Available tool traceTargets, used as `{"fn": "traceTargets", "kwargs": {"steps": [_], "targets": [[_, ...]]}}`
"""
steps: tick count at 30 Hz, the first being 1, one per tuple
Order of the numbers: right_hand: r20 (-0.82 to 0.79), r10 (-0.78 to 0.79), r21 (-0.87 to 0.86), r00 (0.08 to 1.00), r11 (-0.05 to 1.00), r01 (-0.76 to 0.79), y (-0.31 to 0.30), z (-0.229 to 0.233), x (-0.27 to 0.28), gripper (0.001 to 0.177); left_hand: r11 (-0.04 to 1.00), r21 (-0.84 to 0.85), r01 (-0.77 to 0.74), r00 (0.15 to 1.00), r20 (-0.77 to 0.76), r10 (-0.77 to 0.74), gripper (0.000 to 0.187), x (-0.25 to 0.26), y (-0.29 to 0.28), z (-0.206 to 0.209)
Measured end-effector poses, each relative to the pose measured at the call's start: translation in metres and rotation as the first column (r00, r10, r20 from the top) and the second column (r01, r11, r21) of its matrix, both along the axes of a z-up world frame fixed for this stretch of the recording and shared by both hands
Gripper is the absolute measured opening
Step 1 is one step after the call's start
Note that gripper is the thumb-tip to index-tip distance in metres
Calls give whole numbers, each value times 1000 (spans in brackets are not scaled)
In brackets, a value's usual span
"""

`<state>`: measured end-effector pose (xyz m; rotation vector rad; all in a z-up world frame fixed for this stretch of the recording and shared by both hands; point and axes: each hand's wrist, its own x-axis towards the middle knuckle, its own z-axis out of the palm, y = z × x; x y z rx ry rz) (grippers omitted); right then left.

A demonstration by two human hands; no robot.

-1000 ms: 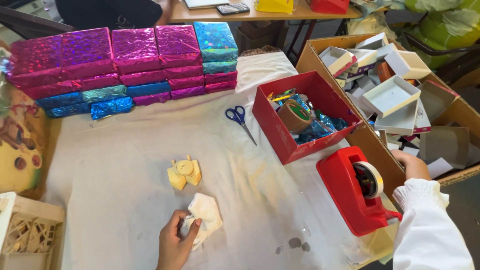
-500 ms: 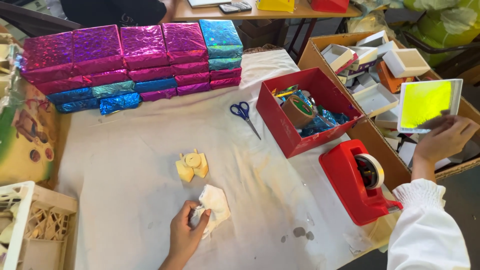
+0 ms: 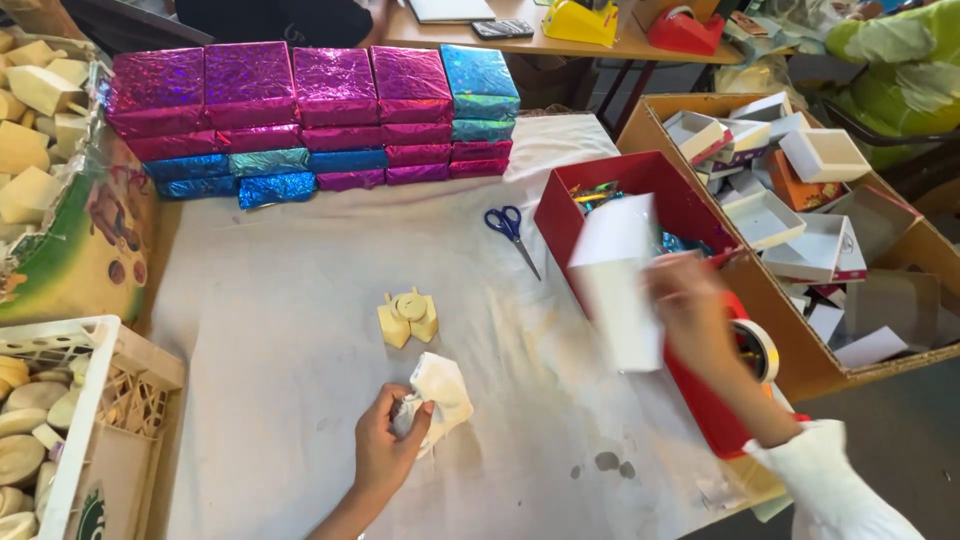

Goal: The person cleans the inside of a small white box with a cloth, places wooden toy pieces inside, and closes the lid. They then wipe the exterior of the box with the cloth. Finally, they wrap the box in a sheet of shiny blue holographic paper, folding the edges and securing them with tape.

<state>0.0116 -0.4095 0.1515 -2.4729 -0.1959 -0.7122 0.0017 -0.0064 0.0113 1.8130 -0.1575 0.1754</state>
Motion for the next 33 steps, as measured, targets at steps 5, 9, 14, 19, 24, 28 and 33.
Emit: {"fn": "traceTargets", "kwargs": {"steps": [5, 9, 14, 19, 24, 28, 33], "targets": [[-41, 116, -66, 992, 991, -119, 31, 11, -5, 17, 998, -58, 18, 1000, 21, -17, 23, -2, 0, 2], [39, -228, 13, 973, 974, 228, -46, 25, 7, 13, 1000, -14, 21, 1000, 13, -21, 24, -1, 1, -2], [99, -585, -244, 805, 770, 590, -234, -10, 9, 24, 999, -40, 15, 1000, 17, -14, 25, -2, 1, -7], [-107, -808, -617, 580, 511, 598, -372, -102, 5, 60, 998, -68, 12, 1000, 3, -11, 24, 1, 2, -19], [-474, -588, 3, 656, 743, 669, -423, -215, -55, 40, 998, -10, -57, 998, -33, 57, 25, 3, 2, -36], [-594, -370, 619, 714, 356, 700, -251, -69, -54, 29, 1000, -4, 20, 996, 88, -19, 22, 0, 1, -40], [-657, -633, -204, 410, 672, 712, -396, -135, 9, 51, 999, 0, 41, 999, 29, -41, 25, 2, 9, -52]]}}
